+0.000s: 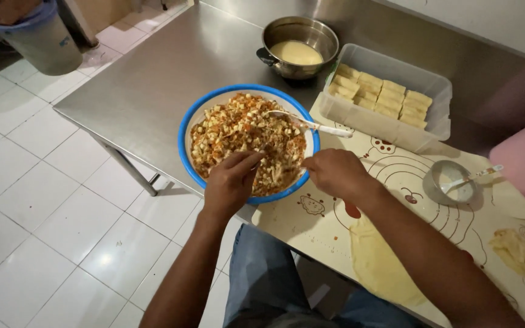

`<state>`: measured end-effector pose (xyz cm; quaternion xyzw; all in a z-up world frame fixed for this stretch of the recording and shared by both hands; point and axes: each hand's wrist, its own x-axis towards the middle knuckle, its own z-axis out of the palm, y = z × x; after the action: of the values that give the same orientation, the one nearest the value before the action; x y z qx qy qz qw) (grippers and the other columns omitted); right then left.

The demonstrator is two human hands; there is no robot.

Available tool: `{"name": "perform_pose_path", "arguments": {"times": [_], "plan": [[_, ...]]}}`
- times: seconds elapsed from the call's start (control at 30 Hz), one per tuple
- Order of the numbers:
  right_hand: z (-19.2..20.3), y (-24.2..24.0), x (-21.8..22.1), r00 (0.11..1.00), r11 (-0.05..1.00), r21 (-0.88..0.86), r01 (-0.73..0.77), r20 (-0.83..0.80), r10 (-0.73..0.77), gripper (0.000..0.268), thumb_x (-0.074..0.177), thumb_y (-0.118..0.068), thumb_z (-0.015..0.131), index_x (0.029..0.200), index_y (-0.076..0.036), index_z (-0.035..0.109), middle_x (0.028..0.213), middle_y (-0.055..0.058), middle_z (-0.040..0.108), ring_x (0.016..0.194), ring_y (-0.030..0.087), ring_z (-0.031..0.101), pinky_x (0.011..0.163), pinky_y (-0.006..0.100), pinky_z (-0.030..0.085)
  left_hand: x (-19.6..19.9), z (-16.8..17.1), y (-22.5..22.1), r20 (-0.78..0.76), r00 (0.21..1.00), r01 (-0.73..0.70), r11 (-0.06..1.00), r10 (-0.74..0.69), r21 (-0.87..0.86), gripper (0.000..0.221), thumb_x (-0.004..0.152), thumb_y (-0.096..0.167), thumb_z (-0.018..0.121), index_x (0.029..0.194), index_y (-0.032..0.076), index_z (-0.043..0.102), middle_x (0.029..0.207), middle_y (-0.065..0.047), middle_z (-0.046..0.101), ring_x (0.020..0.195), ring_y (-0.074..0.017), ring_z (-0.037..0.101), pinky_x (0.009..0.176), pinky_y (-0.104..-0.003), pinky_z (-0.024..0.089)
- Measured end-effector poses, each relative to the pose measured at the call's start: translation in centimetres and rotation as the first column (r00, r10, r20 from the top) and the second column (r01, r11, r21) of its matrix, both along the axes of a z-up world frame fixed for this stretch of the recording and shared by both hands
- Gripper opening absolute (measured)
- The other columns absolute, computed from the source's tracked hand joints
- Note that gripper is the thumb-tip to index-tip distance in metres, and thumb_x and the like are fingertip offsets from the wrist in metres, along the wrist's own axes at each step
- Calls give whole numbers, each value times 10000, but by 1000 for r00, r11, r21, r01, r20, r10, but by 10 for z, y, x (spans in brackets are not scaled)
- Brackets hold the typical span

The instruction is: Preparing pastries by scooping filling onto dough sheets and folding them into rolls.

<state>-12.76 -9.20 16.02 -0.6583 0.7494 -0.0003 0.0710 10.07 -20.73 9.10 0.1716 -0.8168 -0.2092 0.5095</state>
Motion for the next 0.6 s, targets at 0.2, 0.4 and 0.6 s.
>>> {"name": "perform_pose_path", "arguments": {"times": [0.2,0.4,0.6], "plan": [[9,-4,-5,983,1000,12,3,-183,-1,313,984,-234,477,1146,-209,744,904,100,717,826,353,731,718,485,582,1,-5,1,0,1000,-11,1000,11,-7,207,984,81,688,1162,133,778,1018,-114,759,911,-325,755,716,-429,648],[2,-7,5,979,1000,8,23,-203,-21,281,962,-170,484,1047,-116,747,790,115,695,735,357,718,655,484,570,2,1,4,-7,1000,-11,1000,11,-4,233,974,42,679,1182,113,755,1028,-139,745,920,-361,747,732,-461,637],[24,-12,13,998,992,118,50,-31,-47,288,925,-173,524,1066,-127,771,819,132,737,755,372,721,685,479,576,1,-2,0,-25,1000,3,1000,-4,-18,231,953,30,691,1151,129,760,1002,-102,745,891,-324,755,711,-423,635]]}}
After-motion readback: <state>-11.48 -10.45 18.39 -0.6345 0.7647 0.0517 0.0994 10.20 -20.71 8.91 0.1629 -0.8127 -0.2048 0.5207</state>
